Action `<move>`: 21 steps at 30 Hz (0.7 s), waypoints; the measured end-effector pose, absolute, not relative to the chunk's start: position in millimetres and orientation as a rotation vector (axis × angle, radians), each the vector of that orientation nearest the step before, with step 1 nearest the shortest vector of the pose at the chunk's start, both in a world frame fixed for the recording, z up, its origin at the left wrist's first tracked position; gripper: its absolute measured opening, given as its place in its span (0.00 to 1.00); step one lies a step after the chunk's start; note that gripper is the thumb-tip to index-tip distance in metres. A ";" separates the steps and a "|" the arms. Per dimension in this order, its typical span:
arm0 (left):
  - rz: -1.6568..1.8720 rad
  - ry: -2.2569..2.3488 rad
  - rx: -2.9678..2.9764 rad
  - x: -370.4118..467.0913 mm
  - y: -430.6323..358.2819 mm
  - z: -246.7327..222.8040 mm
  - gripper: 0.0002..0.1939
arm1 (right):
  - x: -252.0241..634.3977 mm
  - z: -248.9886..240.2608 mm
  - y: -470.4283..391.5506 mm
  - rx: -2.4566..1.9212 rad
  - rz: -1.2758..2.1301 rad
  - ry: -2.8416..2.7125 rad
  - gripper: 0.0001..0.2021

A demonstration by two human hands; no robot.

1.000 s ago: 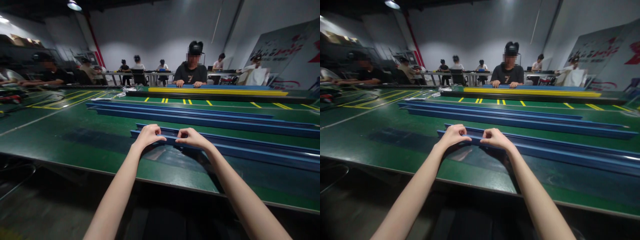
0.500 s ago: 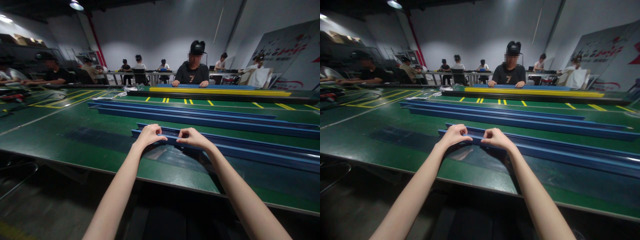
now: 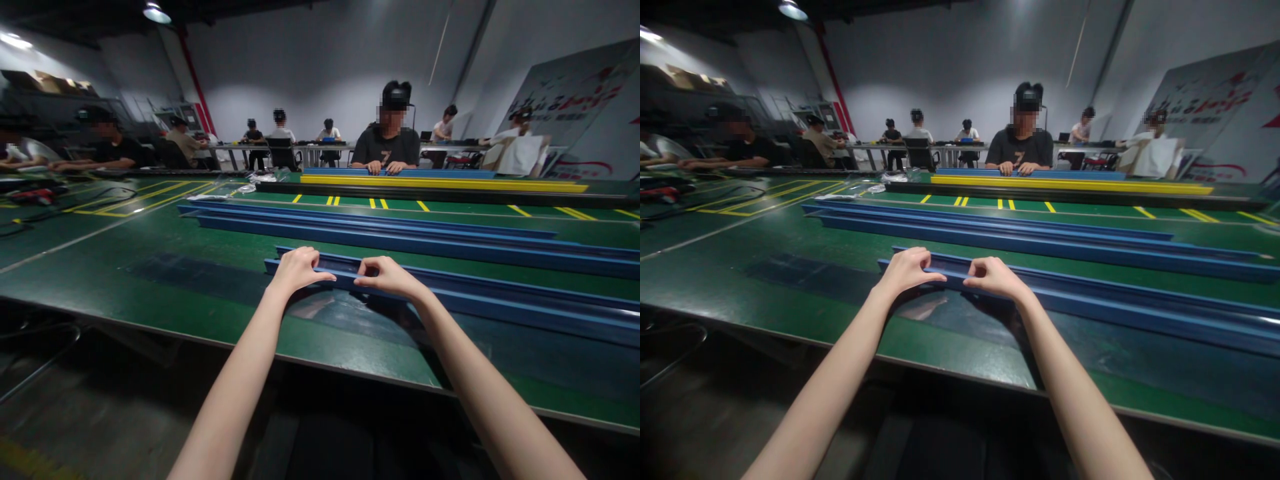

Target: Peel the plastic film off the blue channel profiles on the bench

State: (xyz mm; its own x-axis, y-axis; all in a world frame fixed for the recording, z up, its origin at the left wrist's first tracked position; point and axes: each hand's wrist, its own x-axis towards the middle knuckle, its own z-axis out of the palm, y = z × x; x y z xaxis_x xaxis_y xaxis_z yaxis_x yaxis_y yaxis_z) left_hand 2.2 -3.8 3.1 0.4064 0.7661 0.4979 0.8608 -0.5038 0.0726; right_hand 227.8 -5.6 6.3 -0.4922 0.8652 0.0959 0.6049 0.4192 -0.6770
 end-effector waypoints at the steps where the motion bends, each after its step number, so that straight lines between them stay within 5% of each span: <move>1: -0.719 -1.465 -2.466 2.0 -3.5 2.7 0.26 | 227.7 6.5 -5.9 -1.249 0.804 -2.247 0.10; 21: -0.571 -1.623 -2.475 1.6 6.5 -5.9 0.28 | 227.4 8.1 -7.5 -1.248 0.774 -2.262 0.10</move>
